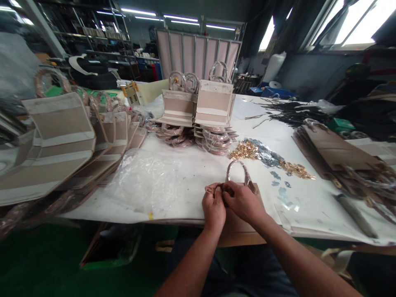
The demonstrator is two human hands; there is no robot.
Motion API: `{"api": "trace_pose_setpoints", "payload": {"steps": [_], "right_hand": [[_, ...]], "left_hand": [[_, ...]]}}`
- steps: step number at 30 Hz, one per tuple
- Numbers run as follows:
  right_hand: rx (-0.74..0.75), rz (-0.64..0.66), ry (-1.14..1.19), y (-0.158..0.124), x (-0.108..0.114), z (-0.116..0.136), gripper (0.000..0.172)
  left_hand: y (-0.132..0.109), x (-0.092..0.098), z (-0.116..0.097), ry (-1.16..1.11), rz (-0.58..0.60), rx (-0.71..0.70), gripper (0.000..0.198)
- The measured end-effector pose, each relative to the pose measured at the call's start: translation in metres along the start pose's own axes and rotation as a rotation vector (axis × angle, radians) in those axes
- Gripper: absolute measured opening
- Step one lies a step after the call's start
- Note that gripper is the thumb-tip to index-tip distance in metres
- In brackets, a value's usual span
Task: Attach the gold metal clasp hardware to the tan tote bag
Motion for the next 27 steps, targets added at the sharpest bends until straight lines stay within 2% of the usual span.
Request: {"api": "trace_pose_setpoints", "payload": {"steps": [4, 9, 13, 15, 19, 21, 22, 24, 27], "right_hand": [[-0.021, -0.041, 0.022, -0.005, -0.004, -0.006, 0.010], [-0.081, -0.109, 0.051, -0.006, -0.009, -0.015, 0.019], [-0.127, -0.135, 0.060, -0.004, -0.013, -0.019, 0.017], [-0.133, -0.181, 0.097, -0.006, -0.007, -0.016, 0.021], [-0.015, -0.283, 0.249, -0.020, 0.018, 0.003, 0.046], [0.049, -0.322, 0.302, -0.035, 0.038, 0.003, 0.040], [0.046, -0.342, 0.278, -0.044, 0.050, -0.006, 0.032], [-0.037, -0.394, 0.154, -0.063, 0.082, -0.047, 0.019], [-0.267, -0.452, -0.031, -0.088, 0.132, -0.144, 0.017]], "left_hand": [[-0.003, 0.000, -0.003, 0.005, 0.001, -0.021, 0.025], [-0.004, -0.002, -0.010, 0.014, 0.008, -0.033, 0.025], [0.000, -0.002, -0.014, 0.152, -0.012, -0.049, 0.031], [0.005, 0.001, -0.013, 0.248, -0.038, -0.049, 0.035], [0.026, 0.009, -0.002, 0.266, -0.040, 0.041, 0.044], [0.032, 0.011, 0.001, 0.219, -0.029, 0.071, 0.052], [0.033, 0.010, 0.002, 0.202, -0.017, 0.076, 0.057], [0.030, 0.008, 0.001, 0.195, -0.006, 0.074, 0.067], [0.025, 0.007, -0.003, 0.234, -0.039, 0.061, 0.079]]}}
Point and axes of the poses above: each hand's wrist, its own y-axis towards the middle knuckle, its own x-axis out of the back of the hand, z = x × y, the point moved 10 cm from there along y, towards the middle knuckle, and after that the axes turned 15 degrees about x, right-handed, at the moved point
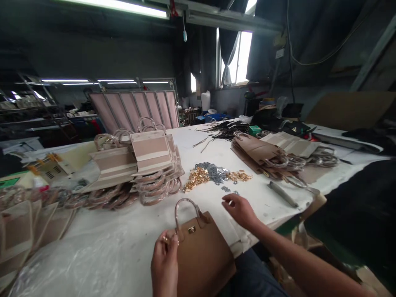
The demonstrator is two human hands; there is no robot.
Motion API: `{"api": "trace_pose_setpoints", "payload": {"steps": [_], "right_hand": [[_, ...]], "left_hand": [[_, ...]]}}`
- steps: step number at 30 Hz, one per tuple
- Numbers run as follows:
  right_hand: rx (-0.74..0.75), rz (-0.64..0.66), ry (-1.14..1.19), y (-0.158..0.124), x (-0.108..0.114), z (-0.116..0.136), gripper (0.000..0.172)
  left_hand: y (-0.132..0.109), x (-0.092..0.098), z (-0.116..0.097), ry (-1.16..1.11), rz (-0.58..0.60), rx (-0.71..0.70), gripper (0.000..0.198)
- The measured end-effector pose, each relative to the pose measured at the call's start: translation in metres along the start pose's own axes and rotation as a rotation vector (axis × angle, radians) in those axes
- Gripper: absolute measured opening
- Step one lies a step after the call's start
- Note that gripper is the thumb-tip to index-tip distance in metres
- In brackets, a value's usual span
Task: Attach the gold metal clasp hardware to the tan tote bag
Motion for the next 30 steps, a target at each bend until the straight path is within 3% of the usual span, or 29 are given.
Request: {"api": "trace_pose_setpoints", "payload": {"steps": [3, 6, 9, 12, 16, 19, 23, 26, 28, 30], "right_hand": [[-0.138, -0.024, -0.128, 0.027, 0.032, -0.090, 0.019], [-0.219, 0.012, -0.205, 0.050, 0.040, -0.146, 0.027], [-0.266, 0.071, -0.246, 0.069, 0.030, -0.174, 0.031], [-0.306, 0.104, -0.275, 0.086, 0.020, -0.188, 0.029], [-0.324, 0.095, -0.263, 0.097, 0.025, -0.196, 0.018], [-0.243, 0.076, -0.180, 0.092, 0.034, -0.177, 0.018], [-0.071, 0.114, 0.062, 0.059, 0.026, -0.108, 0.024], [-0.060, 0.197, 0.584, 0.019, -0.002, -0.039, 0.032], [-0.101, 0.244, 0.917, -0.005, -0.021, 0.004, 0.035], [-0.133, 0.258, 1.080, -0.021, -0.033, 0.032, 0.036]], "left_hand": [[0.000, 0.001, -0.003, 0.190, -0.056, -0.038, 0.086], [0.004, -0.004, -0.009, 0.452, -0.079, -0.153, 0.087], [-0.006, -0.009, -0.032, 0.621, -0.190, -0.413, 0.080], [-0.030, -0.025, -0.060, 0.705, -0.268, -0.663, 0.064], [-0.059, -0.059, -0.092, 0.702, -0.158, -0.839, 0.038], [-0.066, -0.084, -0.105, 0.669, -0.009, -0.846, 0.024], [-0.059, -0.113, -0.095, 0.625, 0.193, -0.601, 0.025], [-0.062, -0.139, -0.080, 0.610, 0.352, -0.418, 0.033], [-0.072, -0.152, -0.079, 0.599, 0.421, -0.429, 0.035], [-0.082, -0.157, -0.083, 0.580, 0.439, -0.521, 0.035]]}}
Point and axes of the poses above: each hand's wrist, its own y-axis towards the middle knuckle, its own x-axis out of the back of the hand, z = x × y, the point moved 10 cm from there along y, towards the middle knuckle, and after that the axes turned 15 degrees about x, right-handed, at the moved point
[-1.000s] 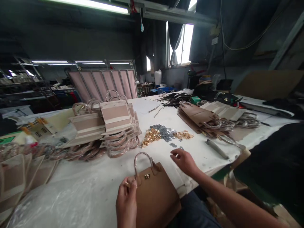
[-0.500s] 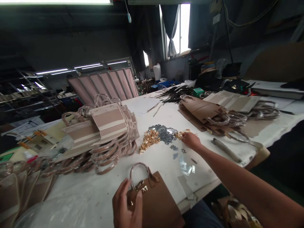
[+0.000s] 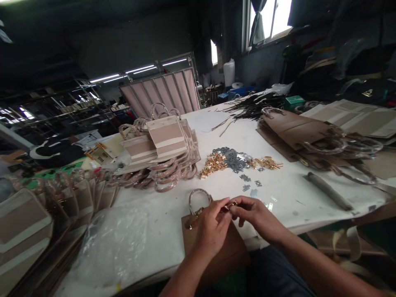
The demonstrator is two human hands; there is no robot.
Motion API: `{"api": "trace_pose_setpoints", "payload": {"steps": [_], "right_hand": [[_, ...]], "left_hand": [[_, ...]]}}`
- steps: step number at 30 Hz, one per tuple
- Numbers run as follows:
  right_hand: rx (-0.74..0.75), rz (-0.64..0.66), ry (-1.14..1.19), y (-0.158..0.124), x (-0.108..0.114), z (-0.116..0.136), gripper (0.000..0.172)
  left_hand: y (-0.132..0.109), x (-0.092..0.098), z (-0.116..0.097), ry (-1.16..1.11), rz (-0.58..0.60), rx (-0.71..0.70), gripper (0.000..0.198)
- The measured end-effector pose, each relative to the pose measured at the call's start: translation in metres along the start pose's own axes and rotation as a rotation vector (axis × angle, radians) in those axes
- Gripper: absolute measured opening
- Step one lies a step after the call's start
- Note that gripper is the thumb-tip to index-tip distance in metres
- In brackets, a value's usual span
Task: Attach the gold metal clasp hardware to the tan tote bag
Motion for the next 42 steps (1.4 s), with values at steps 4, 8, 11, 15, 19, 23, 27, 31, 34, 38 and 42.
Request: {"api": "trace_pose_setpoints", "payload": {"steps": [4, 8, 11, 15, 19, 23, 27, 31, 34, 38, 42], "right_hand": [[0.006, 0.023, -0.047, -0.006, -0.022, -0.005, 0.037], [0.130, 0.060, -0.455, -0.004, -0.018, 0.006, 0.026], [0.187, 0.076, -0.649, -0.002, -0.020, 0.012, 0.022], [0.205, -0.077, -0.708, -0.001, -0.013, 0.011, 0.026], [0.048, -0.177, -0.532, -0.005, -0.008, -0.014, 0.028], [-0.001, -0.256, -0.338, -0.008, -0.011, -0.028, 0.037], [-0.036, -0.234, -0.172, -0.005, -0.016, -0.038, 0.044], [-0.073, -0.220, -0.252, -0.005, -0.001, -0.048, 0.035], [-0.128, -0.285, -0.261, -0.011, 0.017, -0.063, 0.042], [-0.053, -0.298, -0.346, -0.017, 0.021, -0.067, 0.041], [0.118, -0.205, -0.578, -0.017, 0.006, -0.050, 0.024]], "left_hand": [[-0.016, 0.012, -0.005, 0.033, -0.096, -0.162, 0.038], [-0.025, 0.020, 0.003, 0.075, -0.079, -0.161, 0.037], [-0.024, 0.019, 0.008, 0.187, -0.028, -0.123, 0.032], [-0.020, 0.019, 0.011, 0.316, -0.038, -0.103, 0.022], [-0.020, 0.020, 0.012, 0.375, -0.153, -0.115, 0.018], [-0.023, 0.014, 0.011, 0.412, -0.235, -0.169, 0.021], [-0.020, 0.009, 0.014, 0.392, -0.233, -0.193, 0.017], [-0.009, 0.006, 0.016, 0.325, -0.049, -0.201, 0.020], [0.009, 0.013, 0.013, 0.430, 0.020, -0.203, 0.025], [0.040, 0.005, 0.015, 0.714, 0.173, -0.238, 0.024], [0.059, -0.011, 0.025, 0.818, 0.379, -0.250, 0.010]]}}
Point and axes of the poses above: each hand's wrist, its own y-axis towards the middle knuckle, its own x-axis out of the back of the hand, z = x × y, the point moved 10 cm from there along y, towards the middle knuckle, and after that the axes turned 15 degrees about x, right-handed, at the moved point
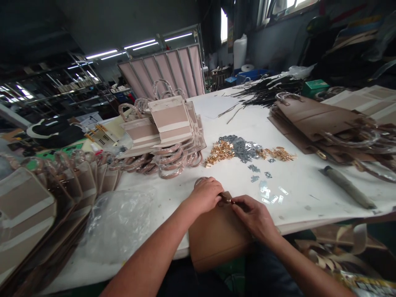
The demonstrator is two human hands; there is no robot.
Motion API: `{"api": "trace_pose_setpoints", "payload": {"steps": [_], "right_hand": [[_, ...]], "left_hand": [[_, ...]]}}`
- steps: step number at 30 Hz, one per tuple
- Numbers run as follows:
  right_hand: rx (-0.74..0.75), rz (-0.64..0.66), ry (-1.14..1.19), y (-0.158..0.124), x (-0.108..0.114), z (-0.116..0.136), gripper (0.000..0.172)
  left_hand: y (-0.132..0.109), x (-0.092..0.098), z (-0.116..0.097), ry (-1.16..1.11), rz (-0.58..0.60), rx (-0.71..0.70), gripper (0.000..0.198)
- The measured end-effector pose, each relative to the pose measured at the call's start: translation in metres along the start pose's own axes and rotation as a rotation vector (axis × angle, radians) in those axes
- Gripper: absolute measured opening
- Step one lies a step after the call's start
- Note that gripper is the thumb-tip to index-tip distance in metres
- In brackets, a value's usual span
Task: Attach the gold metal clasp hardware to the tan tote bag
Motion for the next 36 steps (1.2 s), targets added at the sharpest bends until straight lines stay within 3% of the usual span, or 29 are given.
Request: {"api": "trace_pose_setpoints", "payload": {"steps": [7, 9, 12, 15, 19, 22, 25, 27, 29, 32, 36], "right_hand": [[0.392, 0.203, -0.157, -0.005, -0.026, 0.041, 0.023], [0.421, 0.205, -0.198, -0.008, -0.027, 0.043, 0.022], [0.446, 0.199, -0.246, -0.010, -0.026, 0.044, 0.021], [0.481, 0.213, -0.265, -0.012, -0.029, 0.049, 0.023], [0.555, 0.210, -0.245, -0.012, -0.032, 0.060, 0.027], [0.413, 0.098, -0.187, -0.001, -0.019, 0.050, 0.025], [0.112, -0.047, -0.069, 0.010, 0.001, 0.019, 0.022], [-0.057, -0.096, 0.021, 0.014, 0.009, -0.001, 0.026], [-0.164, -0.109, 0.090, 0.016, 0.012, -0.013, 0.032], [-0.200, -0.096, 0.082, 0.019, 0.014, -0.017, 0.033], [-0.091, -0.047, -0.048, 0.019, 0.015, -0.005, 0.028]], "left_hand": [[0.015, 0.006, -0.011, -0.022, 0.153, -0.052, 0.011], [0.019, 0.005, -0.013, -0.086, 0.226, 0.012, 0.011], [0.025, -0.002, -0.008, -0.205, 0.282, 0.215, 0.011], [0.026, -0.012, -0.004, -0.287, 0.303, 0.351, 0.038], [0.020, -0.023, -0.005, -0.664, 0.455, 0.470, 0.070], [0.016, -0.013, -0.002, -0.758, 0.385, 0.433, 0.078], [0.003, -0.012, 0.011, -0.731, 0.227, 0.416, 0.057], [-0.010, -0.015, 0.021, -0.602, 0.099, 0.428, 0.035], [-0.021, -0.016, 0.025, -0.397, -0.024, 0.420, 0.038], [-0.025, -0.022, 0.024, -0.212, -0.057, 0.416, 0.043], [-0.017, -0.026, 0.030, -0.260, 0.036, 0.490, 0.041]]}}
Point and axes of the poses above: each hand's wrist, its own y-axis towards the middle knuckle, its own x-axis out of the back of the hand, z = x × y, the point moved 10 cm from there along y, towards the middle knuckle, and after that the axes turned 15 degrees about x, right-handed, at the moved point
